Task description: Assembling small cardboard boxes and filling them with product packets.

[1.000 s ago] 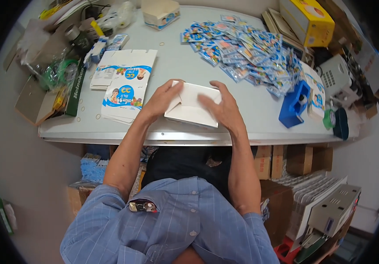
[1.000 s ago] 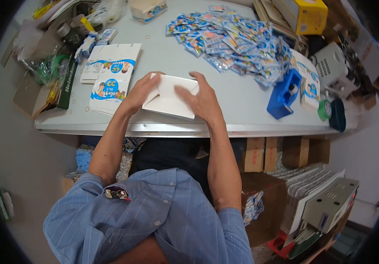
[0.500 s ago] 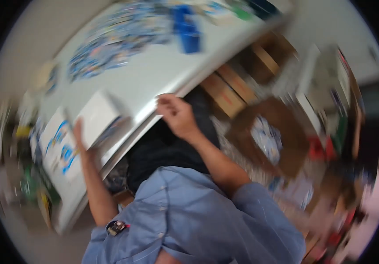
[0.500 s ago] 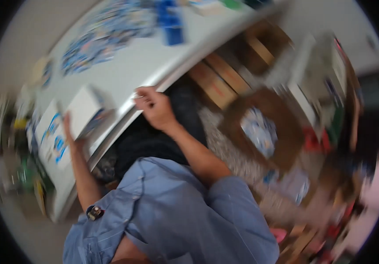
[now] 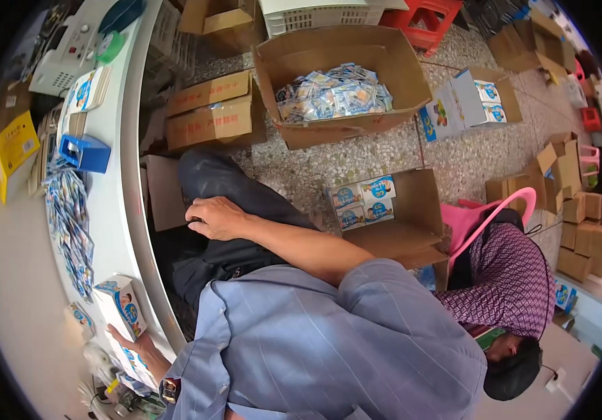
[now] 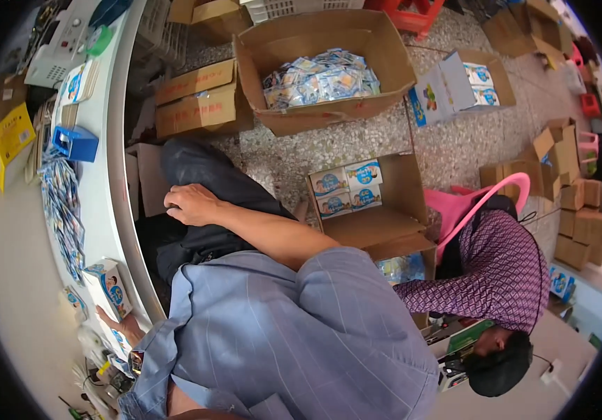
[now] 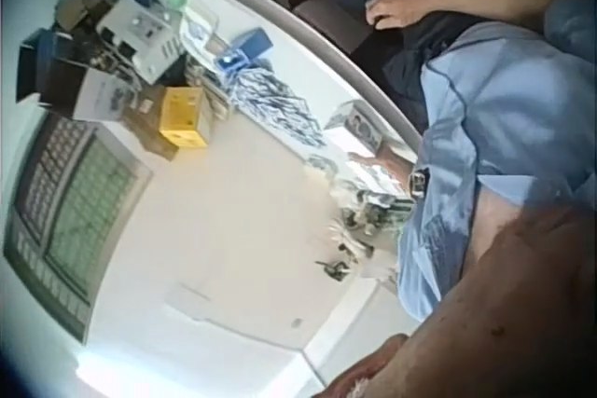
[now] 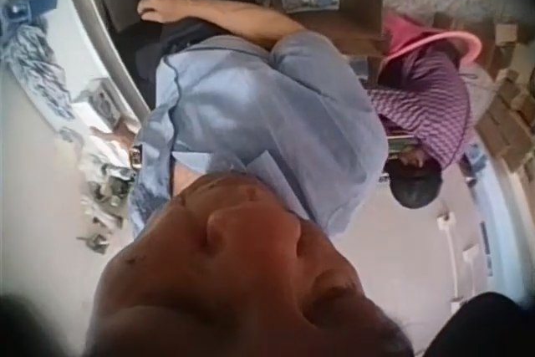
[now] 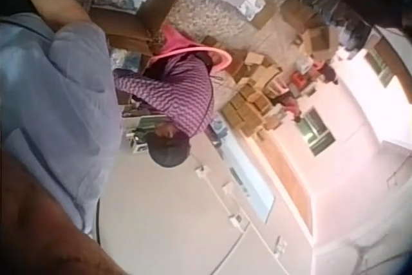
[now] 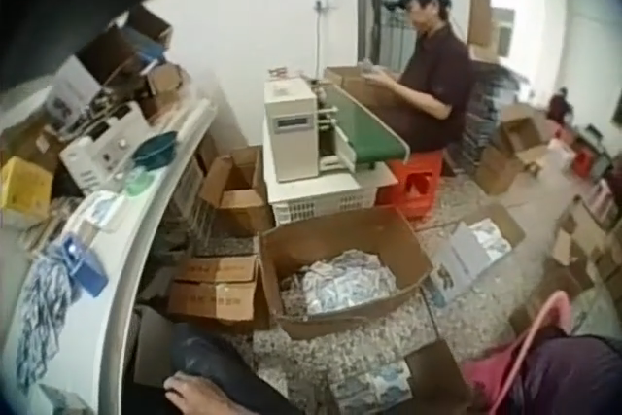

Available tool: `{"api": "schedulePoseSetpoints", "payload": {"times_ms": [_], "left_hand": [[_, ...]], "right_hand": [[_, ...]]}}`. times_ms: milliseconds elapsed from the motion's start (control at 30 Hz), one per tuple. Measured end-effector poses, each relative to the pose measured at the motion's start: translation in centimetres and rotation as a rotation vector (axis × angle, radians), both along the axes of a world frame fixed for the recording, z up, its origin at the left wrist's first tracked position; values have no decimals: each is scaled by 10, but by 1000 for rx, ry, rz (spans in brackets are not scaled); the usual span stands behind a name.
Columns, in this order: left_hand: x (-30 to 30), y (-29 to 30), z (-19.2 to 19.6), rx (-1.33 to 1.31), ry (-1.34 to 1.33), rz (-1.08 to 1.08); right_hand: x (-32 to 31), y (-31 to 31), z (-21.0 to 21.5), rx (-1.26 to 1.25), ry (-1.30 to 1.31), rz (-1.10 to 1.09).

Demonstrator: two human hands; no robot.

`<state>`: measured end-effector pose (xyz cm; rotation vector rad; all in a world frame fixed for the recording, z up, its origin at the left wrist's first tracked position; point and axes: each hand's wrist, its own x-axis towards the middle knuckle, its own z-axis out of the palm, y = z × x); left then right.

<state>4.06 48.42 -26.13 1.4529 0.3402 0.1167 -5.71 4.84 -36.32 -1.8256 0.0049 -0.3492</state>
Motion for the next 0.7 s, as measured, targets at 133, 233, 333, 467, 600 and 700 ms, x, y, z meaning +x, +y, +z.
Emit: {"api": "schedulePoseSetpoints", "payload": {"times_ms": [133,233,333,467,600,700], "left_hand": [[3,12,0,-27,19,-104],[8,21,-3,-34,-8,-156],[16,39,-11,104,-66,-172],[18,41,-17,206,-111,-143],[21,32,-11,57,-23,-121],[29,66,-15,17,-76,-346]], "right_hand": [[-2,-2,-1,81,-40,-32],[4,4,-3,68,-71,-18],[5,3,-2,60,-92,7],[4,1,-1,75,-98,-3],[-1,-2,-4,83,-101,-24],[2,0,0,107,-122,-11]]}}
